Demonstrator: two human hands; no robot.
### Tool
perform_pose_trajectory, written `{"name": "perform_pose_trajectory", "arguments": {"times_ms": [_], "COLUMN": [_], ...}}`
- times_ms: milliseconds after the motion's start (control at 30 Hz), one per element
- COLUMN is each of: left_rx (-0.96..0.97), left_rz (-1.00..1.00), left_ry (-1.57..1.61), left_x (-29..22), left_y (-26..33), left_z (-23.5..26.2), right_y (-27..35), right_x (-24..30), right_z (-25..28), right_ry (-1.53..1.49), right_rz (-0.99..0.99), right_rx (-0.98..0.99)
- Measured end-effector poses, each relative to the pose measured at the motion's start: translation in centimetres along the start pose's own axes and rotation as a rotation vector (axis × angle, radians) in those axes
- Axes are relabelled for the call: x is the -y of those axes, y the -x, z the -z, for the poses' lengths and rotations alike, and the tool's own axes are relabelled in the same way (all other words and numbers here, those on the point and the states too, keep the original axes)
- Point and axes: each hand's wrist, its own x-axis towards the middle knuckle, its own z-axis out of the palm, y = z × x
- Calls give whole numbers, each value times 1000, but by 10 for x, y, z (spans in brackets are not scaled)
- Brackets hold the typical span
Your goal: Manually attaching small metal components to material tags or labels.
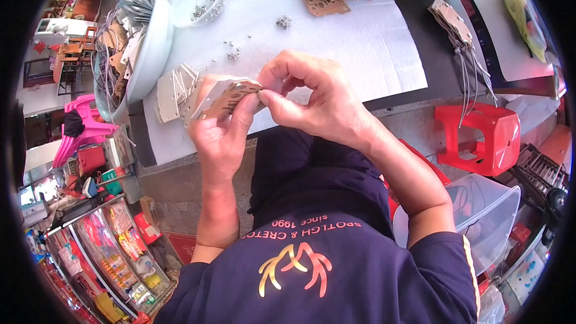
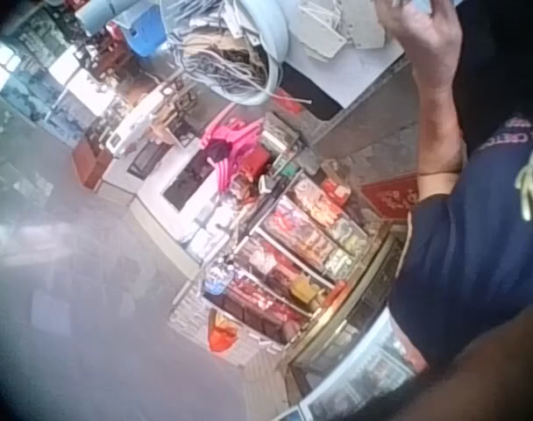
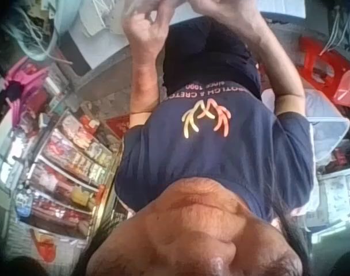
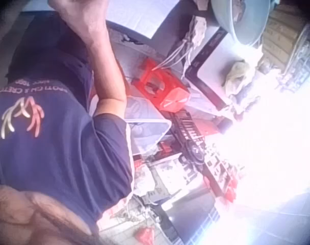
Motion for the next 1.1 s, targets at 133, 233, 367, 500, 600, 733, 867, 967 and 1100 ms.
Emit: {"name": "perform_pose_trajectory", "arguments": {"times_ms": [133,233,367,500,600,733,867,967,1100], "left_rx": [9,25,45,46,64,-58,-184,-239,-231], "left_rz": [78,139,155,177,213,324,357,364,398], "left_ry": [107,168,198,202,209,356,444,471,510], "left_x": [-1,-2,-1,-1,-8,-12,-10,-4,-9], "left_y": [3,4,4,5,3,2,3,4,4], "left_z": [-1,0,-1,-1,0,-1,0,7,8], "right_y": [-4,-6,-6,-6,-6,-5,-1,1,-2], "right_x": [-1,0,-1,1,-3,-3,10,13,19], "right_z": [0,1,1,2,1,-6,-4,0,-7], "right_ry": [64,97,123,156,101,-252,-294,-182,-199], "right_rz": [90,122,122,65,50,-116,-325,-419,-467], "right_rx": [17,37,62,80,93,48,40,123,139]}}
